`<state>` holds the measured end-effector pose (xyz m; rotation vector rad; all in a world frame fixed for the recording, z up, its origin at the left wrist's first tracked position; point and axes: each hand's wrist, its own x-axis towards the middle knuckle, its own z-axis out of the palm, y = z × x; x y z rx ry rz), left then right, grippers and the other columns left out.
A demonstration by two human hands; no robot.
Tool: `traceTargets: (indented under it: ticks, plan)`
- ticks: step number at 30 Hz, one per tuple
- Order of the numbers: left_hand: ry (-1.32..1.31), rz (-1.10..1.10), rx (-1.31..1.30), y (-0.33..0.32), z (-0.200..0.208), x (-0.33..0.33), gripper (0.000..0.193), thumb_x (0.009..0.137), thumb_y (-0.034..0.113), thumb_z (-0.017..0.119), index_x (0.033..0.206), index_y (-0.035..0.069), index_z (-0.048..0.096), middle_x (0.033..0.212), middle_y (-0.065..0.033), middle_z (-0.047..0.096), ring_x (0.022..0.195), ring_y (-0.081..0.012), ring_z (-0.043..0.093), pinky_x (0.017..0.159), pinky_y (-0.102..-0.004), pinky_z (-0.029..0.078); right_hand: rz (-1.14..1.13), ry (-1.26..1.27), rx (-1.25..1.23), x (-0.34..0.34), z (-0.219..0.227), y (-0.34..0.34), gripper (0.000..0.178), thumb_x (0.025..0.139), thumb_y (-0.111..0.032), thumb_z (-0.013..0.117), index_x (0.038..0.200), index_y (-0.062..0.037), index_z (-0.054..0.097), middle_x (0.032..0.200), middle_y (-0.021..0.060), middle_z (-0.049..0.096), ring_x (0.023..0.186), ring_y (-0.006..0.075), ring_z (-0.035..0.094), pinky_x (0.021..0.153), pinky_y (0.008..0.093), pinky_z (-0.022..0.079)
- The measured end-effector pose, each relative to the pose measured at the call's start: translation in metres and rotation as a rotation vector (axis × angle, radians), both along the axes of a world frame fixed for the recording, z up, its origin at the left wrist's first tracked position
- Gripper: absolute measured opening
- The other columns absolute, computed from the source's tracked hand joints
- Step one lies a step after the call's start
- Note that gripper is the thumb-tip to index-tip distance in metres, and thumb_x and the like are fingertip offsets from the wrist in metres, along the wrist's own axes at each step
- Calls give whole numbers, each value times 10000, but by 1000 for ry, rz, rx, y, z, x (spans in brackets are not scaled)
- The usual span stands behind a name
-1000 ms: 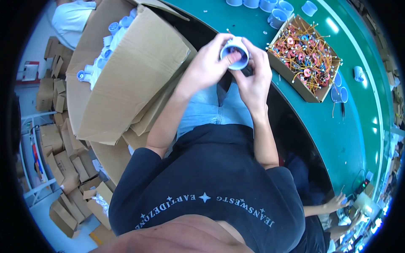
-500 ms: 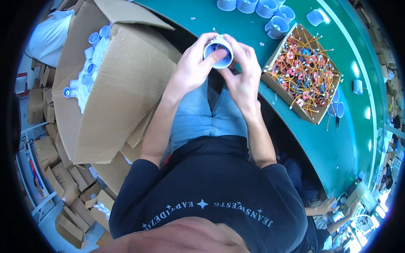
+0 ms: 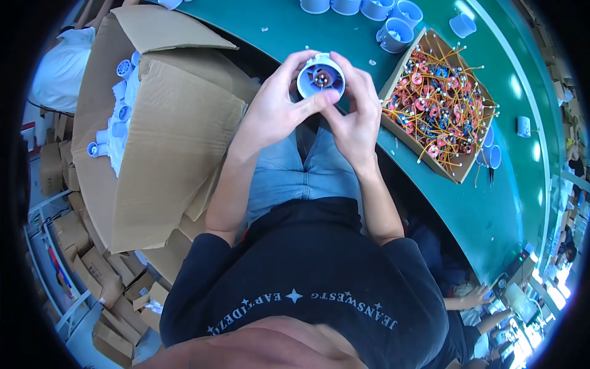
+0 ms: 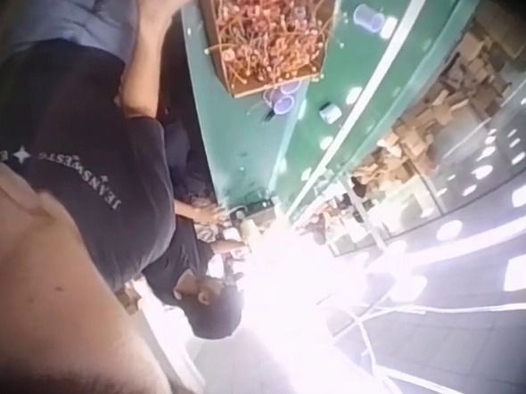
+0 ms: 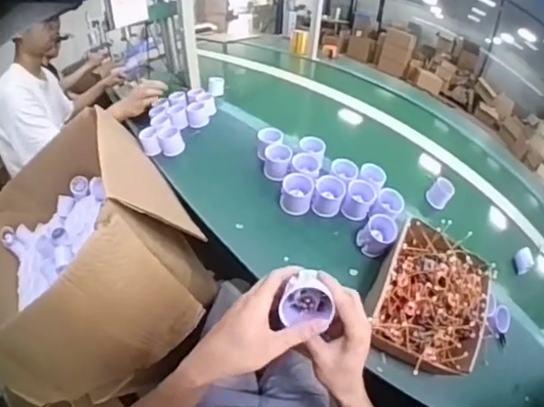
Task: Assembling small components by inserting wires into plastic housings at a manual assembly station.
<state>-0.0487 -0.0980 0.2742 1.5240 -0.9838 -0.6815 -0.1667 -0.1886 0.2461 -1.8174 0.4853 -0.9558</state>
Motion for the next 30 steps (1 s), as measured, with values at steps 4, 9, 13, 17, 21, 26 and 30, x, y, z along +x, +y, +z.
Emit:
traceTargets:
  ticks: [4,9,13,17,21,26,30]
  plan:
    - [17,-61,-44,5,3,2,546,875,237,720,1279,-27,465,1124,-125,611,1063,-181,590,902,-306,475,30,-34,56,3,1,-2,647,707,36,752,1316,-88,572,1187,124,575,1027,225,607,846,310,507]
    - [208,7,15,1,-1,6,502,874,138,708,1282,-23,463,1145,-128,611,1097,-188,578,947,-299,458,48,33,-79,6,5,1,643,695,33,761,1300,-95,587,1182,131,565,1020,233,607,842,322,511]
    - [157,36,-15,0,-11,8,474,862,69,699,1269,-22,475,1159,-131,612,1099,-192,580,959,-307,457,-35,164,-363,3,9,6,627,682,23,775,1274,-99,608,1154,141,569,1001,249,607,827,335,516]
    - [176,15,-60,3,-14,9,470,840,40,704,1253,-23,488,1160,-133,617,1095,-193,585,955,-309,463,-54,149,-423,4,2,13,629,671,11,789,1264,-108,618,1126,149,577,981,264,607,810,340,518]
    - [167,17,-80,8,-10,9,468,822,47,722,1232,-23,506,1151,-130,621,1099,-186,582,953,-304,460,-52,64,-350,7,1,13,620,671,13,788,1256,-109,624,1126,150,582,975,267,608,810,344,519]
    - [244,-27,-105,12,-14,15,478,813,80,745,1230,-8,528,1161,-120,619,1119,-181,572,967,-307,445,-17,80,-378,6,4,13,616,675,12,787,1257,-100,619,1139,151,582,1011,277,609,836,346,518]
    - [169,-150,-214,16,-18,27,537,794,115,774,1258,-4,531,1193,-123,609,1137,-193,565,988,-320,432,18,81,-378,0,0,7,613,681,8,786,1261,-86,610,1168,158,580,1058,295,608,861,349,519]
